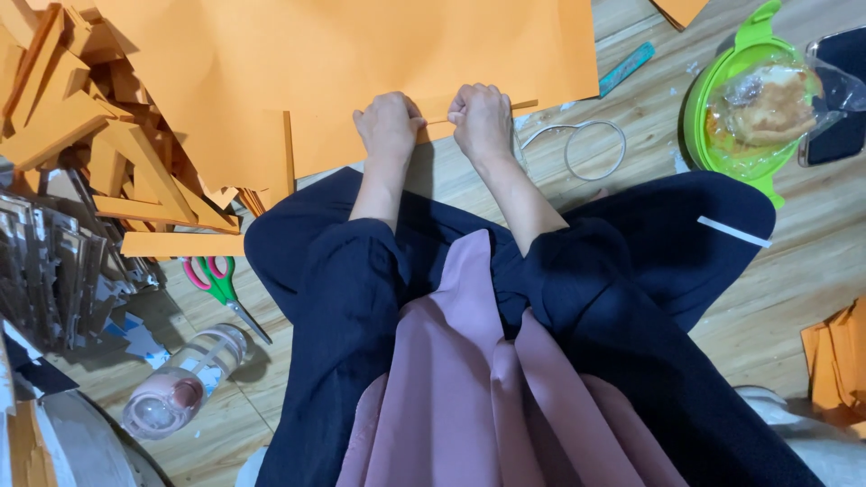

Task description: Peeling the protective backing off double-sided tape strips on orange paper.

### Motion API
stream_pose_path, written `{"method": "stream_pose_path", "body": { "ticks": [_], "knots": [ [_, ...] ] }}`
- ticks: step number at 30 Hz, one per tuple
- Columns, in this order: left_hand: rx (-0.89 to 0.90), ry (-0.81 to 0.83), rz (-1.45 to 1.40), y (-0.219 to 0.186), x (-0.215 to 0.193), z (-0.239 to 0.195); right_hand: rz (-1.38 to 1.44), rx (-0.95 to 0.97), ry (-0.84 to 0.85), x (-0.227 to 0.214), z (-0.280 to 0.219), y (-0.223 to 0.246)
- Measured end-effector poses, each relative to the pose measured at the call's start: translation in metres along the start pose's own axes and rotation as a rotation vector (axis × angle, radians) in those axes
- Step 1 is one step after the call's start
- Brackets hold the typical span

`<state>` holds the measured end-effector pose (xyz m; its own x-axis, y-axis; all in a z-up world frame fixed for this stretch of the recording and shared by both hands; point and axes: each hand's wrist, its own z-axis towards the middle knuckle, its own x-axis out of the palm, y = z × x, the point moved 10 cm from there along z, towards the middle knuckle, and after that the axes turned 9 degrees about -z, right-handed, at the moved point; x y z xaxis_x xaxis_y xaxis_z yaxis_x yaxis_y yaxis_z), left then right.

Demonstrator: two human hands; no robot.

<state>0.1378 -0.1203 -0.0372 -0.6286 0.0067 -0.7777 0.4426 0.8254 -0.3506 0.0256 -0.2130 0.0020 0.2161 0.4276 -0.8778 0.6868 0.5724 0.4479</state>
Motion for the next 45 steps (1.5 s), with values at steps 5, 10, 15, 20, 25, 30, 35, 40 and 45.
{"method": "stream_pose_path", "body": {
  "ticks": [5, 10, 15, 20, 25, 30, 35, 40, 45],
  "knots": [
    [-0.017, 0.045, 0.018, -0.002, 0.002, 0.002, -0.017, -0.004, -0.005, 0.007, 0.005, -0.005],
    [-0.047, 0.094, 0.107, -0.001, 0.007, 0.005, -0.044, 0.014, 0.034, 0.014, 0.007, -0.007],
    [-0.114, 0.106, 0.122, 0.010, -0.001, 0.004, -0.057, 0.100, 0.109, 0.014, 0.011, -0.011],
    [-0.121, 0.045, -0.045, 0.019, -0.011, -0.011, -0.047, 0.091, 0.131, 0.005, 0.011, -0.002],
    [0.094, -0.428, -0.190, 0.001, -0.041, -0.078, -0.056, 0.052, 0.118, 0.024, 0.015, -0.014],
    [0.509, -0.416, 0.526, -0.071, 0.015, -0.126, -0.060, -0.012, 0.025, 0.017, 0.015, -0.011],
    [0.391, -0.341, 0.547, -0.060, 0.026, -0.115, -0.049, 0.014, 0.048, 0.017, 0.016, -0.013],
    [0.370, -0.330, 0.540, -0.059, 0.028, -0.114, -0.057, -0.013, 0.063, 0.016, 0.012, -0.010],
    [0.405, -0.387, 0.626, -0.064, 0.029, -0.113, -0.061, -0.030, 0.030, 0.016, 0.013, -0.009]
  ]
}}
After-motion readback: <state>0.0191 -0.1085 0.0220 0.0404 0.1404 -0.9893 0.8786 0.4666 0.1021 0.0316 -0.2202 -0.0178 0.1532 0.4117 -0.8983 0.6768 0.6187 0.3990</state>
